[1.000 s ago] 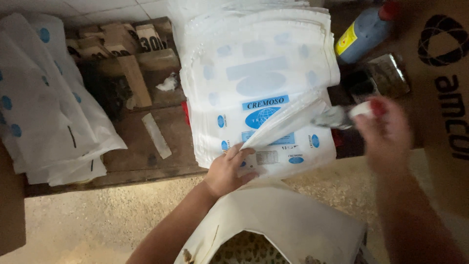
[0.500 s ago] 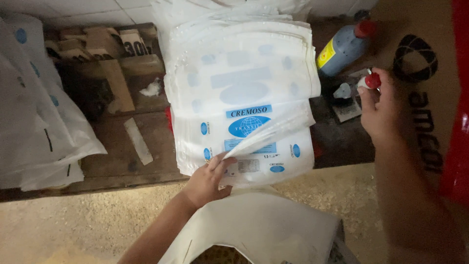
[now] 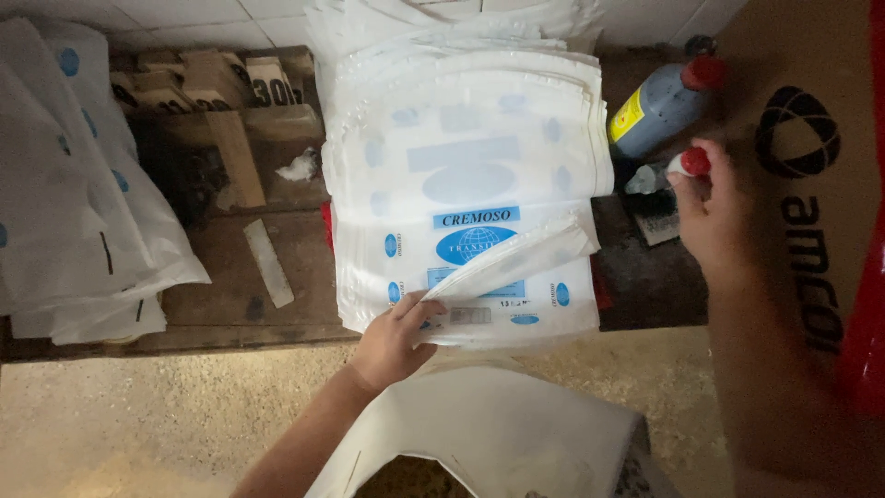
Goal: The person uses a handheld heat sealer to seal the open edges of stacked white plastic bags. They repeatedly lift each bag, apply the sealer along the top edge, and place the sealed bag back on the stack. The person also handles a red plastic bag and a blue bottle during the process.
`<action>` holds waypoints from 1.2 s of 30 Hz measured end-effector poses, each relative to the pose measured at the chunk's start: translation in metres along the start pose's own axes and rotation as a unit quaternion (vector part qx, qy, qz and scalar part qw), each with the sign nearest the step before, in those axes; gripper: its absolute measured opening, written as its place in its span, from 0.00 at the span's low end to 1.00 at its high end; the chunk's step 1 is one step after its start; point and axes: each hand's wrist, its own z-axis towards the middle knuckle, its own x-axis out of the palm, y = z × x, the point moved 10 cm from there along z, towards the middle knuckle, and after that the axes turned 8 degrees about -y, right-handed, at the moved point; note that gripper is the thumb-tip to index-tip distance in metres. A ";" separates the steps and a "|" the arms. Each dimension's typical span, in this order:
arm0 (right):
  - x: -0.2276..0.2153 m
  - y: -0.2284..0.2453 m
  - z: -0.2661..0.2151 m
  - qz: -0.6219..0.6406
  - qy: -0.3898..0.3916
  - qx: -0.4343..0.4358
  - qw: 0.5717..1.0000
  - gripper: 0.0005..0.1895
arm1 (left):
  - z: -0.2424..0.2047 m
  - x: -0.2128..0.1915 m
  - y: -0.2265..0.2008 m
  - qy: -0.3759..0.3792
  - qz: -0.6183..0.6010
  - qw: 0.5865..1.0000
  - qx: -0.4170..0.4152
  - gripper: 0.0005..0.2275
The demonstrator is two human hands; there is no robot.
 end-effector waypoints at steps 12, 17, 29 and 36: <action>-0.034 -0.007 -0.040 0.104 -0.080 -0.014 0.991 0.21 | 0.027 -0.049 -0.032 -0.106 0.027 0.985 0.131 0.05; -0.057 -0.054 -0.091 0.194 -0.190 -0.016 0.962 0.22 | 0.050 -0.048 -0.032 -0.051 0.022 0.994 0.091 0.06; -0.094 -0.047 -0.162 0.215 -0.194 0.136 0.947 0.18 | 0.049 -0.060 -0.070 0.008 -0.087 0.980 0.177 0.09; -0.081 -0.042 -0.164 0.363 -0.194 0.208 0.887 0.22 | 0.046 -0.026 -0.018 0.021 -0.104 0.994 -0.016 0.11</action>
